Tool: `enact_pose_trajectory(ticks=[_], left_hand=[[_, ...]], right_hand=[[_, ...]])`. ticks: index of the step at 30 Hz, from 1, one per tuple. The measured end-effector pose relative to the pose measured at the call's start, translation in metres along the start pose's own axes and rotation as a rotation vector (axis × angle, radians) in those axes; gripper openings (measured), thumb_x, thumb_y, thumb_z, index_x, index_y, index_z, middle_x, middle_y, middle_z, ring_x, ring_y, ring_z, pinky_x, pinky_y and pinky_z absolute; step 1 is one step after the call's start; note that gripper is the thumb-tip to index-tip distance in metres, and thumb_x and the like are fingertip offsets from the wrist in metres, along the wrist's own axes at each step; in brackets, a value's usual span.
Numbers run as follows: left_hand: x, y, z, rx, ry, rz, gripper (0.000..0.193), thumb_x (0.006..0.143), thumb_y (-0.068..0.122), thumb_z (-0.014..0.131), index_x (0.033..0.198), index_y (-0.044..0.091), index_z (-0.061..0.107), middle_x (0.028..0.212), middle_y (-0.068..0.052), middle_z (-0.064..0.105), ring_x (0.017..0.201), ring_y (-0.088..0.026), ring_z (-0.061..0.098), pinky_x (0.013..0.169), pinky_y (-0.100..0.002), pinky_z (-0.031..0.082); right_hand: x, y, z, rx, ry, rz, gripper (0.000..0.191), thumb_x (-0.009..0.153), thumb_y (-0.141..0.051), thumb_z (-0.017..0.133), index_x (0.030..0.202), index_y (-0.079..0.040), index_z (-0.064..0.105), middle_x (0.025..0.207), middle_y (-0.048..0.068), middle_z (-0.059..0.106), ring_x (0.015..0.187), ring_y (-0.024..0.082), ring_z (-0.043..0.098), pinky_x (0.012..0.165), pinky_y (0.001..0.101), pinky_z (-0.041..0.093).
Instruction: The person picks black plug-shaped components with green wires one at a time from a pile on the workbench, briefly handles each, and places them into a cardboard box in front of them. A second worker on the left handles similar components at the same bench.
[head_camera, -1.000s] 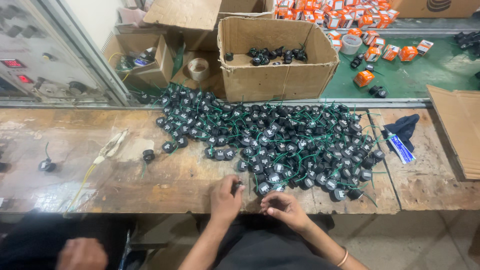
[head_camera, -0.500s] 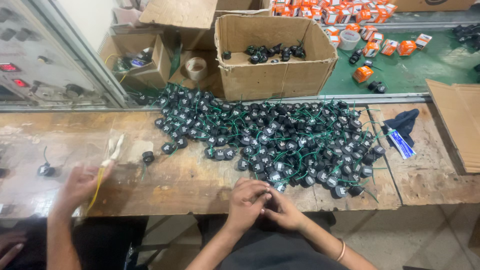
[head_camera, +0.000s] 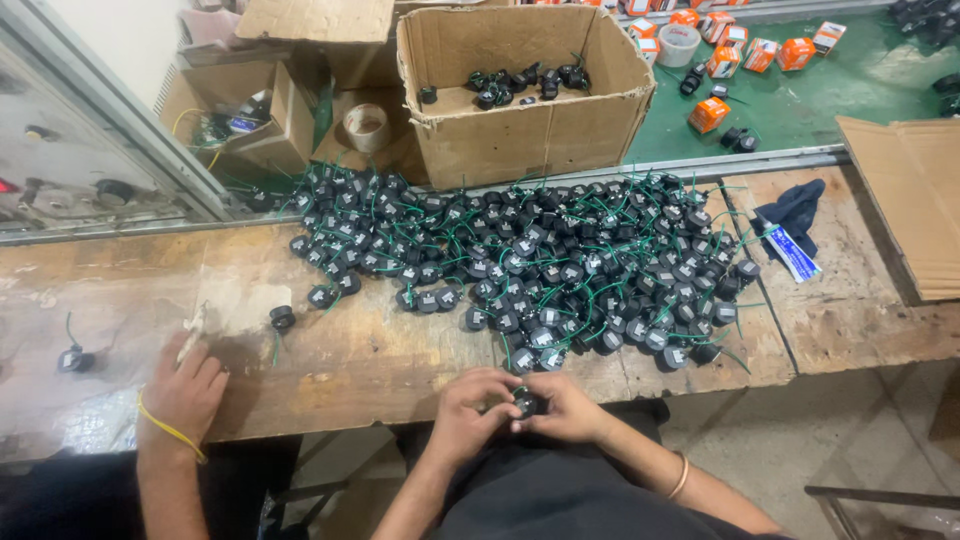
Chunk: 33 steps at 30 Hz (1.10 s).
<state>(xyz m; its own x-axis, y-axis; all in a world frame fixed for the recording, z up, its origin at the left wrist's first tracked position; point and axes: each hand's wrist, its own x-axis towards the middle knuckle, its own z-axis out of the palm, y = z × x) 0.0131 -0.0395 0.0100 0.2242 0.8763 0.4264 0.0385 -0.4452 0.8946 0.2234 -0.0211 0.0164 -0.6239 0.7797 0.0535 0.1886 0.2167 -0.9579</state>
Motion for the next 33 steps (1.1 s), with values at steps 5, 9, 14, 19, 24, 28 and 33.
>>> enact_pose_trajectory(ticks=[5,9,14,19,24,28,33], left_hand=[[-0.008,-0.013,0.024,-0.363,0.127,-0.364,0.033,0.079,-0.002,0.083,0.083,0.006,0.052,0.093,-0.006,0.065,0.085,-0.01,0.06,0.075,-0.025,0.054],[0.014,-0.016,-0.004,-0.121,0.239,-0.105,0.019,0.083,0.003,0.081,0.088,0.005,0.063,0.103,-0.009,0.067,0.091,-0.017,0.066,0.08,-0.03,0.055],[0.059,-0.012,-0.008,0.719,0.219,0.015,0.043,0.082,0.017,0.079,0.12,0.0,0.068,0.127,-0.018,0.065,0.117,-0.04,0.058,0.097,-0.049,0.044],[0.064,-0.015,0.002,0.597,0.243,-0.083,0.029,0.079,0.014,0.079,0.103,0.004,0.067,0.128,-0.012,0.069,0.122,-0.035,0.06,0.102,-0.045,0.046],[0.048,-0.033,-0.005,0.401,0.379,0.009,0.017,0.084,0.002,0.078,0.097,0.005,0.067,0.109,-0.01,0.077,0.113,-0.028,0.07,0.097,-0.038,0.054],[0.054,-0.04,0.005,-0.108,0.46,-0.124,0.009,0.094,0.0,0.068,0.101,0.004,0.065,0.107,-0.009,0.078,0.102,-0.02,0.073,0.087,-0.031,0.059],[0.071,-0.019,0.014,0.028,0.438,0.074,0.012,0.095,-0.003,0.07,0.101,0.005,0.064,0.102,-0.01,0.078,0.096,-0.019,0.074,0.086,-0.03,0.059]], right_hand=[[-0.004,0.008,0.005,-0.172,0.027,-0.157,0.033,0.076,-0.014,0.09,0.101,-0.002,0.07,0.095,0.009,0.073,0.09,0.024,0.069,0.078,0.0352,0.055],[-0.006,0.013,0.004,-0.066,0.156,-0.253,0.029,0.08,-0.011,0.088,0.098,-0.004,0.067,0.103,0.009,0.073,0.099,0.024,0.072,0.086,0.0357,0.056],[-0.003,0.007,0.009,-0.033,0.249,-0.302,0.03,0.08,0.001,0.079,0.106,-0.004,0.066,0.11,0.01,0.07,0.103,0.025,0.071,0.091,0.0355,0.056],[-0.007,0.0,0.008,-0.037,0.215,-0.335,0.039,0.078,0.009,0.066,0.116,-0.001,0.062,0.119,0.013,0.064,0.104,0.026,0.067,0.089,0.0353,0.055],[-0.012,0.013,0.006,-0.072,0.17,-0.247,0.037,0.083,0.006,0.075,0.118,-0.004,0.068,0.104,0.008,0.072,0.092,0.02,0.073,0.083,0.0334,0.058],[-0.009,0.027,0.011,0.127,0.225,-0.238,0.042,0.083,0.008,0.075,0.123,-0.001,0.064,0.108,0.01,0.069,0.098,0.019,0.07,0.085,0.0337,0.06],[-0.009,0.024,0.011,0.501,0.262,-0.138,0.053,0.088,0.008,0.072,0.137,0.0,0.053,0.11,0.011,0.062,0.103,0.019,0.063,0.084,0.035,0.061]])
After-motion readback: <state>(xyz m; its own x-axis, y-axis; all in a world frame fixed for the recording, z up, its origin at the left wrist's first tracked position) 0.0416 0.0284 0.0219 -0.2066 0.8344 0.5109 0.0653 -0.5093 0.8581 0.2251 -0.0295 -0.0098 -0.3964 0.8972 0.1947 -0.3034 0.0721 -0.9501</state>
